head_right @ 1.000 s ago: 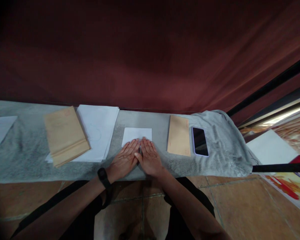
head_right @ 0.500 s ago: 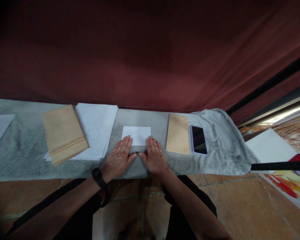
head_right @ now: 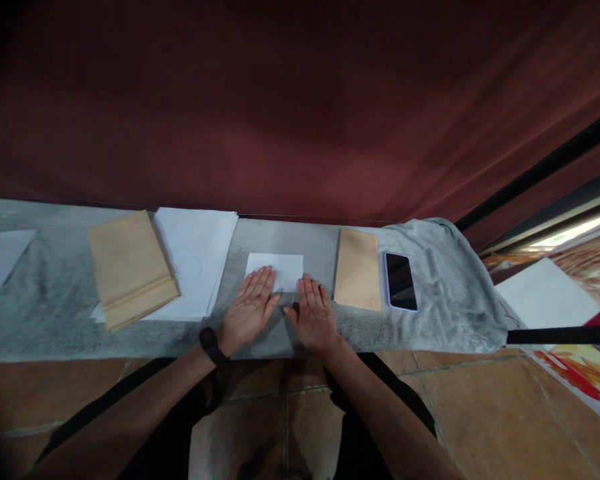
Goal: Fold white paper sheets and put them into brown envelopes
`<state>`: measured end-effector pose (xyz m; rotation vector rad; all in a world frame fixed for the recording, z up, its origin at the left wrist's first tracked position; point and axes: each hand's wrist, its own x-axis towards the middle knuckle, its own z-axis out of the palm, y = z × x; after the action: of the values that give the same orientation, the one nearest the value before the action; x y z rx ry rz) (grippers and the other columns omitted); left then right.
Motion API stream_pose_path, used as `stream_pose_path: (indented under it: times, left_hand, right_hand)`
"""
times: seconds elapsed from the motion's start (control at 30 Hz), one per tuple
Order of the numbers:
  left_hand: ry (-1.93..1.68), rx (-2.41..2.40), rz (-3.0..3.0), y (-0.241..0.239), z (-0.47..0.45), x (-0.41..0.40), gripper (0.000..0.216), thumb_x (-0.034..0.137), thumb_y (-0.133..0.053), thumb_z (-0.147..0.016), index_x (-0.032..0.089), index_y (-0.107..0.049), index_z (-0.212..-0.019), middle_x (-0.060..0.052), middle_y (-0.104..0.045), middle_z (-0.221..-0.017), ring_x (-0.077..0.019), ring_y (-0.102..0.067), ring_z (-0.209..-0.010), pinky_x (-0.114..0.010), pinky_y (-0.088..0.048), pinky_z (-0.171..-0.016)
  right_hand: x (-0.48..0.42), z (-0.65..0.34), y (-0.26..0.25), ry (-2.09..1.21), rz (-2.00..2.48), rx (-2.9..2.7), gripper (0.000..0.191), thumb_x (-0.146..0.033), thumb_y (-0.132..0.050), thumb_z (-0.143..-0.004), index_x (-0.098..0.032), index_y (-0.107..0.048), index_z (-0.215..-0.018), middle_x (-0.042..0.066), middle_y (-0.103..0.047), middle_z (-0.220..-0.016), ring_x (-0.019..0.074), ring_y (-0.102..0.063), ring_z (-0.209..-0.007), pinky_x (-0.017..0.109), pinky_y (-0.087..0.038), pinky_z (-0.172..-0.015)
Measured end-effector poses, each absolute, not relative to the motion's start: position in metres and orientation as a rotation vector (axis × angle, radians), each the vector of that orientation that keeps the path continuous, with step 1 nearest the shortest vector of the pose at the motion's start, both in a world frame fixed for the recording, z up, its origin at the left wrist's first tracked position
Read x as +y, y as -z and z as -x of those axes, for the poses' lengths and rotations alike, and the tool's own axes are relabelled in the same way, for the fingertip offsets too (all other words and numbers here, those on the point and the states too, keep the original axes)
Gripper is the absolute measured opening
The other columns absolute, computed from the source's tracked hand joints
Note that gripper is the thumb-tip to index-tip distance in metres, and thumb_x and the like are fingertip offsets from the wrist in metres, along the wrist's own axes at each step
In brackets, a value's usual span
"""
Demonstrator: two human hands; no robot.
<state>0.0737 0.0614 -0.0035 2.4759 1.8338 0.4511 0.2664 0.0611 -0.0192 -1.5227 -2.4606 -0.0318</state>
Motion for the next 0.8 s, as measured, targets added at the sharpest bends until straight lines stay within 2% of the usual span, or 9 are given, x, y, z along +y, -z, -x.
stream_pose_path:
  times: [0.2, 0.37, 0.8]
  left_hand:
    - [-0.409, 1.617, -2.580, 0.006, -0.101, 0.073, 0.062, 0.049, -0.029, -0.106, 0.010, -0.039, -0.153, -0.013, -0.034, -0.164, -0.0231, -0.025, -0.154, -0.045, -0.021, -0.127]
    - [-0.373, 1.657, -2.557, 0.008, -0.104, 0.087, 0.070, 0.057, -0.032, -0.103, 0.010, -0.037, -0.155, -0.014, -0.032, -0.164, -0.0241, -0.022, -0.155, -0.046, -0.019, -0.127]
    - [-0.339, 1.850, -2.460, 0.009, -0.095, 0.098, 0.063, 0.045, -0.032, -0.104, 0.009, -0.036, -0.156, -0.017, -0.033, -0.164, -0.0281, -0.024, -0.155, -0.050, -0.016, -0.127]
  right_hand:
    - [0.062, -0.265, 0.017, 0.049, 1.580, -2.490, 0.057, -0.028, -0.037, -0.103, -0.004, -0.037, -0.155, 0.017, -0.038, -0.161, 0.0288, -0.035, -0.149, 0.047, -0.025, -0.123]
    - [0.063, -0.265, 0.018, 0.067, 1.531, -2.470, 0.057, -0.029, -0.040, -0.102, -0.005, -0.039, -0.154, 0.019, -0.041, -0.159, 0.0298, -0.037, -0.148, 0.048, -0.027, -0.122]
    - [0.065, -0.266, 0.015, -0.030, 1.535, -2.468, 0.058, -0.035, -0.042, -0.103, -0.005, -0.041, -0.153, 0.019, -0.041, -0.159, 0.0316, -0.040, -0.146, 0.049, -0.029, -0.121]
